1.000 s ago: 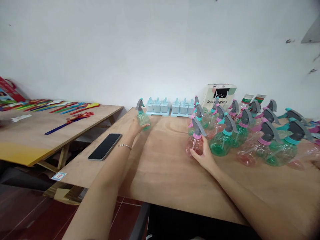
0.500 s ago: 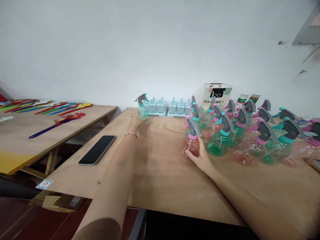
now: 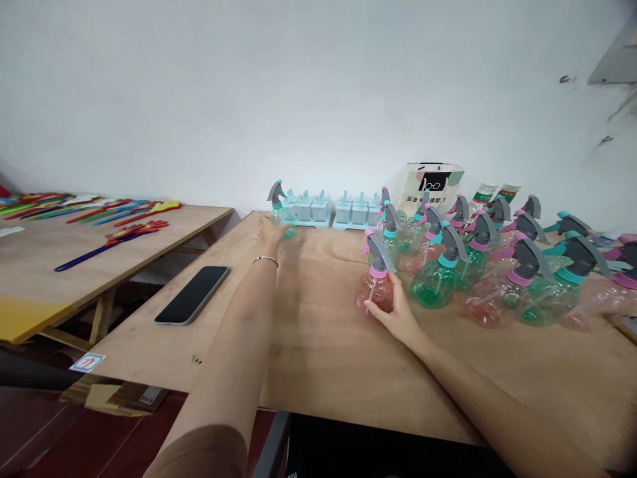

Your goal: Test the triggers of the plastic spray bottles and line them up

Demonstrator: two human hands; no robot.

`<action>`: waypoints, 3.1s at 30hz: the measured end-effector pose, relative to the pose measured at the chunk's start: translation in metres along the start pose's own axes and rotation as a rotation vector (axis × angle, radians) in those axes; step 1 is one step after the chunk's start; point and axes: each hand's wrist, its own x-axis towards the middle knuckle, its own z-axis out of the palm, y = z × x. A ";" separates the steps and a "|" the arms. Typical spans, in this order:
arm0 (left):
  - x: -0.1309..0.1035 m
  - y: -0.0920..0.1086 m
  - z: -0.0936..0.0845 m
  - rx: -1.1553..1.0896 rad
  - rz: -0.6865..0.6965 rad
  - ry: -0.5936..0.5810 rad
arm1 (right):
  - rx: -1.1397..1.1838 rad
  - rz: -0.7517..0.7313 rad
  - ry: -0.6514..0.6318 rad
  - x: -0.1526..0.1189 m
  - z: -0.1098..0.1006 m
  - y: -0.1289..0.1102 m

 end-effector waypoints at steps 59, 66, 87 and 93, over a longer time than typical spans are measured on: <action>-0.216 0.080 -0.071 -1.365 0.184 -0.535 | -0.020 -0.073 0.104 0.038 0.013 0.019; -0.214 0.082 -0.068 -1.478 0.049 -0.556 | 0.016 -0.080 0.092 0.037 0.013 0.018; -0.171 0.056 -0.084 -1.051 0.267 -0.307 | -0.001 -0.093 0.109 0.038 0.015 0.029; -0.110 0.011 -0.103 -0.748 0.211 0.012 | 0.019 -0.067 0.088 0.038 0.015 0.025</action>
